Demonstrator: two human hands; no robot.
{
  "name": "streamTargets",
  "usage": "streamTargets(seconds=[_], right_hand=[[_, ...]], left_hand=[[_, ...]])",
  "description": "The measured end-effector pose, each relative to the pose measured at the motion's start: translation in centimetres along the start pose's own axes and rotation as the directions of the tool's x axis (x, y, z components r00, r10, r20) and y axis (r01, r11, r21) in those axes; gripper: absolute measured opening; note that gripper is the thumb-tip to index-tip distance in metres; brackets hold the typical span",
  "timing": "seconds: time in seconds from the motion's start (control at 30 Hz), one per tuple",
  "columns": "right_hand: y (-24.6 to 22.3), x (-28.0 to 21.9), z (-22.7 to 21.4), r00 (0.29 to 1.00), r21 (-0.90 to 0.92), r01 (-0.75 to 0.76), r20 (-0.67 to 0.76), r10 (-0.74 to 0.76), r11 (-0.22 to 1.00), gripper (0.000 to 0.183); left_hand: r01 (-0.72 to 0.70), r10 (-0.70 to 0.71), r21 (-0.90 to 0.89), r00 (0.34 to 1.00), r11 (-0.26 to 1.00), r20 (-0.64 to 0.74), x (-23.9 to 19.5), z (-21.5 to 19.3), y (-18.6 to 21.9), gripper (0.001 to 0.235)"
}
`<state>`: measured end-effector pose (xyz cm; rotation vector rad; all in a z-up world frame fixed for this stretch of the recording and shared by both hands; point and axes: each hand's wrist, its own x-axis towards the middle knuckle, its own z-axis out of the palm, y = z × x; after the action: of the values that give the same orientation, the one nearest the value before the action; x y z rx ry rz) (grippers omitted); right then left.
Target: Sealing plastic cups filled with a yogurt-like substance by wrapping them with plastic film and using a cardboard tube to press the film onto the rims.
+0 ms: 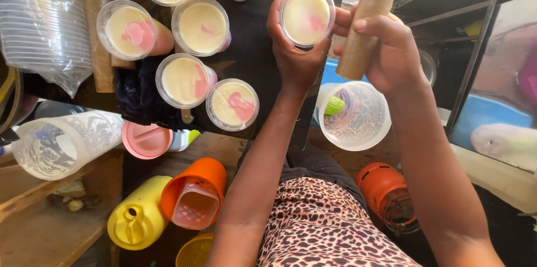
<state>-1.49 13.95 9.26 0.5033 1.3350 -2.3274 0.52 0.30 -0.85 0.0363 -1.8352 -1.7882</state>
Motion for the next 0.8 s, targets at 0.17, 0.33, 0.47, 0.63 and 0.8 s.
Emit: streamTargets(seconds=[0.17, 0.33, 0.47, 0.63, 0.8], right_hand=[[1.1, -2.3, -0.6, 0.994, 0.222, -0.099, 0.056, 0.088, 0.97, 0.023], [0.9, -6.1, 0.7, 0.997, 0.347, -0.042, -0.045, 0.062, 0.937, 0.053], [1.2, -8.8, 0.8, 0.998, 0.414, 0.015, -0.056, 0.009, 0.91, 0.042], [1.4, -11.2, 1.7, 0.996, 0.494, 0.065, -0.08, -0.029, 0.867, 0.04], [1.7, -13.6, 2.5, 0.99, 0.433, 0.137, -0.08, -0.114, 0.891, 0.054]], left_hand=[[0.143, -0.145, 0.051, 0.989, 0.988, 0.028, -1.7, -0.7, -0.9, 0.095], [0.255, -0.254, 0.003, 0.964, 0.967, -0.08, -6.2, -1.9, 8.2, 0.073], [0.161, -0.181, 0.135, 0.971, 0.978, 0.155, -6.9, -4.7, 13.5, 0.044], [0.11, -0.141, 0.118, 0.942, 0.987, 0.304, -5.7, -5.6, 16.0, 0.045], [0.038, -0.073, 0.121, 0.952, 0.992, 0.297, -5.7, -5.8, 17.0, 0.047]])
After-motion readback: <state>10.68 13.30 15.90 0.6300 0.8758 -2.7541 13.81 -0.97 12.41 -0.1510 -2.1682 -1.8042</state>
